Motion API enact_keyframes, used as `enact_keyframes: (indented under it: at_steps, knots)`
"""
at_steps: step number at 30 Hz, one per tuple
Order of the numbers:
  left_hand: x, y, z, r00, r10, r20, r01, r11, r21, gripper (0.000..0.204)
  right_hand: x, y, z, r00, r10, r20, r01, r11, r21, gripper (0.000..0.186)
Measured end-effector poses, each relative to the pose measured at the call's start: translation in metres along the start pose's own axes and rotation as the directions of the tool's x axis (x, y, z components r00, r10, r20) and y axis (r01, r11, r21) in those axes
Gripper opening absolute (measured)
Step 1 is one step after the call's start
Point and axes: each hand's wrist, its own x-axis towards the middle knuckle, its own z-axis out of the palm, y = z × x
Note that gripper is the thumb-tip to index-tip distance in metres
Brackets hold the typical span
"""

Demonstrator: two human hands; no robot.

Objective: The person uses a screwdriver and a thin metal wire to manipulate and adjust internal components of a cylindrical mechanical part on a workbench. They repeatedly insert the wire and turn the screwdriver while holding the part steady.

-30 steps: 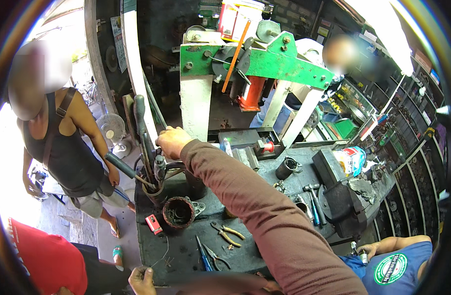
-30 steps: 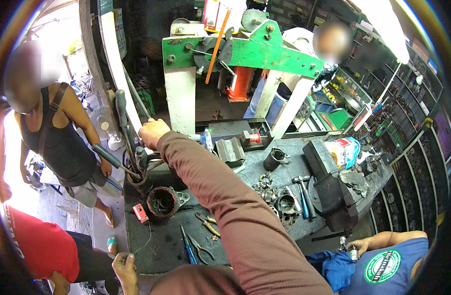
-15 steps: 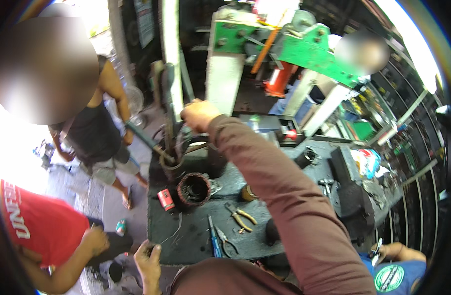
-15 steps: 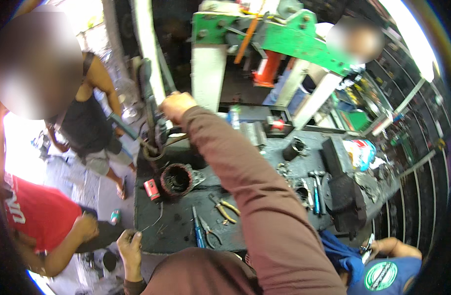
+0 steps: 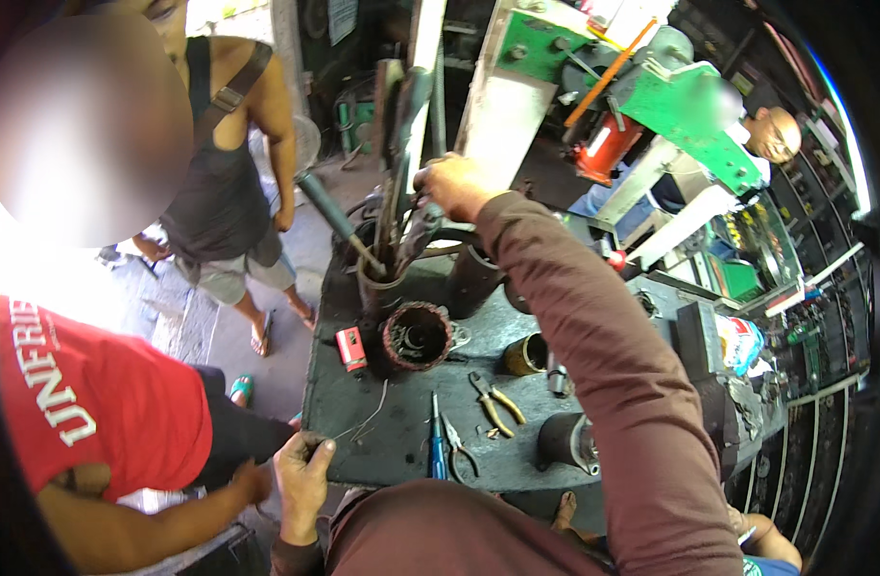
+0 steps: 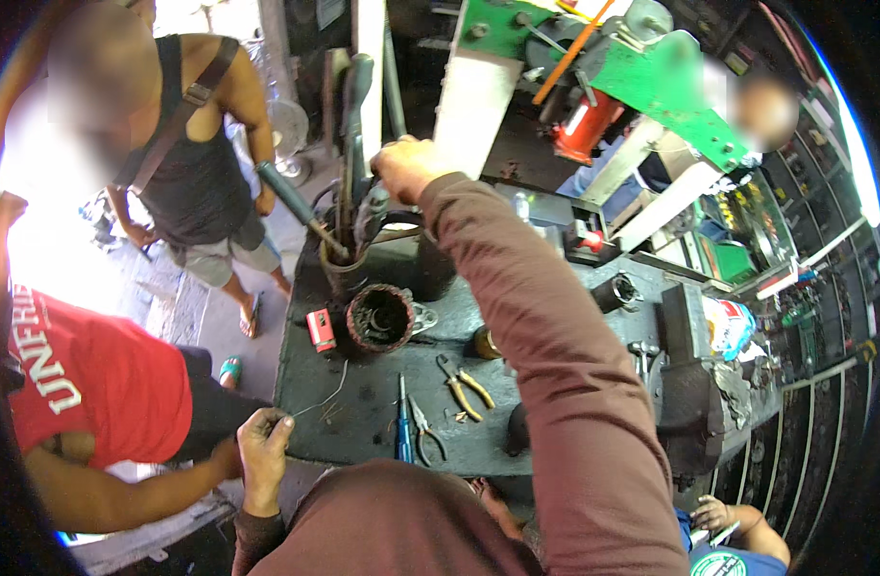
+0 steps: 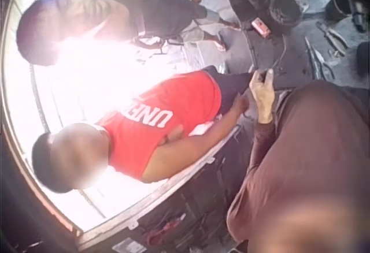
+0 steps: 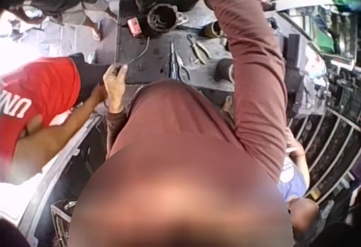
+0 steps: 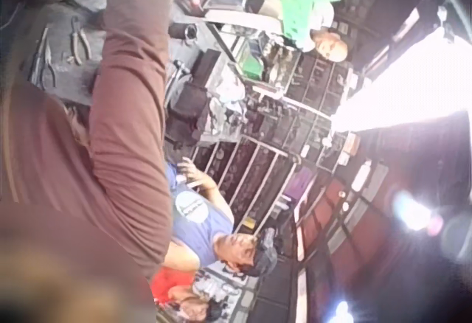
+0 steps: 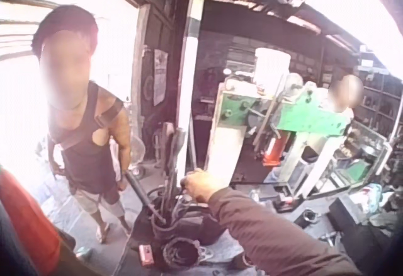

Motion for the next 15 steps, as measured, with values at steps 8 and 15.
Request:
enact_keyframes:
  at_steps: [8,15]
  knots:
    - [0.012,-0.001,0.001,0.999,0.015,0.041,-0.012,0.997,-0.071,0.009,-0.013,-0.01,-0.009,0.999,0.01,-0.05,-0.008,0.999,0.053,0.024]
    - [0.013,0.005,0.004,0.999,0.0,0.053,0.006,0.994,-0.107,0.007,-0.016,-0.013,-0.015,1.0,0.022,0.001,-0.022,1.0,0.018,0.037]
